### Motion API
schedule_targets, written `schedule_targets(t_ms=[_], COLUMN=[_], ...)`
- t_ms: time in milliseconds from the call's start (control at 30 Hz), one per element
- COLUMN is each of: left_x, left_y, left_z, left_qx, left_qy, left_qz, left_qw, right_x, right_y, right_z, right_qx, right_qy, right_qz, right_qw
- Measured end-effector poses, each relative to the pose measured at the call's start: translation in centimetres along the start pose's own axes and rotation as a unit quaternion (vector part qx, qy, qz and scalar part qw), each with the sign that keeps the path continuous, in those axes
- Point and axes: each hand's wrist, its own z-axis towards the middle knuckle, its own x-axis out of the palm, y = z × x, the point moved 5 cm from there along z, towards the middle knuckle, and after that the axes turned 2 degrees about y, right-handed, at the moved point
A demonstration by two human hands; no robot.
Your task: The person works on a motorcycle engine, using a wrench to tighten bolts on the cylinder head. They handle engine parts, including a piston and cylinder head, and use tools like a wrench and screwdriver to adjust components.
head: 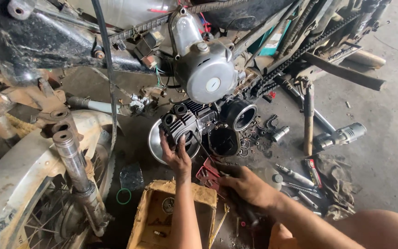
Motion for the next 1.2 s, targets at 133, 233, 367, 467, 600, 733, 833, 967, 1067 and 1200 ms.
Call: schedule_targets(t_ms=[133,233,367,467,600,733,833,967,1067,1200], left_x=[-0.2,-0.9,-1.1,-1.8,-3.1,-2.8,-2.6,-2.6,-2.5,-2.6], left_y=[1.2,2.7,1.8,3.7,4.3,1.3,2.8,4.5,4.5,5.0], left_z=[-0.8,-0.8,0.2,0.1,1.0,2.9,2.2,1.9,1.9,1.3], left_qx=[-0.043,-0.123,-0.119,-0.130,-0.152,-0.189,-0.264,-0.225,-0.250,-0.301], left_qy=[0.016,0.018,0.054,0.076,0.145,0.161,0.220,0.187,0.181,0.163], left_qz=[-0.044,-0.032,0.006,0.072,0.180,0.266,0.263,0.254,0.247,0.217], left_qw=[0.998,0.992,0.991,0.986,0.961,0.931,0.902,0.922,0.919,0.914], right_x=[3.1,5.5,5.0,2.0,-7.6,-15.1,-16.9,-19.0,-17.8,-16.2], right_y=[-0.8,-2.4,-2.2,-0.4,0.4,1.3,0.3,-0.1,1.8,3.7], right_z=[-0.2,-1.0,-4.0,-5.6,-3.6,0.6,3.4,6.6,7.3,8.2], right_qx=[-0.036,-0.023,-0.081,-0.043,-0.064,-0.278,-0.415,-0.245,-0.284,-0.277], right_qy=[-0.040,-0.040,-0.038,0.002,-0.044,-0.123,-0.204,-0.319,-0.346,-0.341], right_qz=[0.030,-0.039,-0.430,-0.593,-0.754,-0.677,-0.758,-0.592,-0.545,-0.575], right_qw=[0.998,0.998,0.898,0.804,0.653,0.671,0.461,0.698,0.709,0.691])
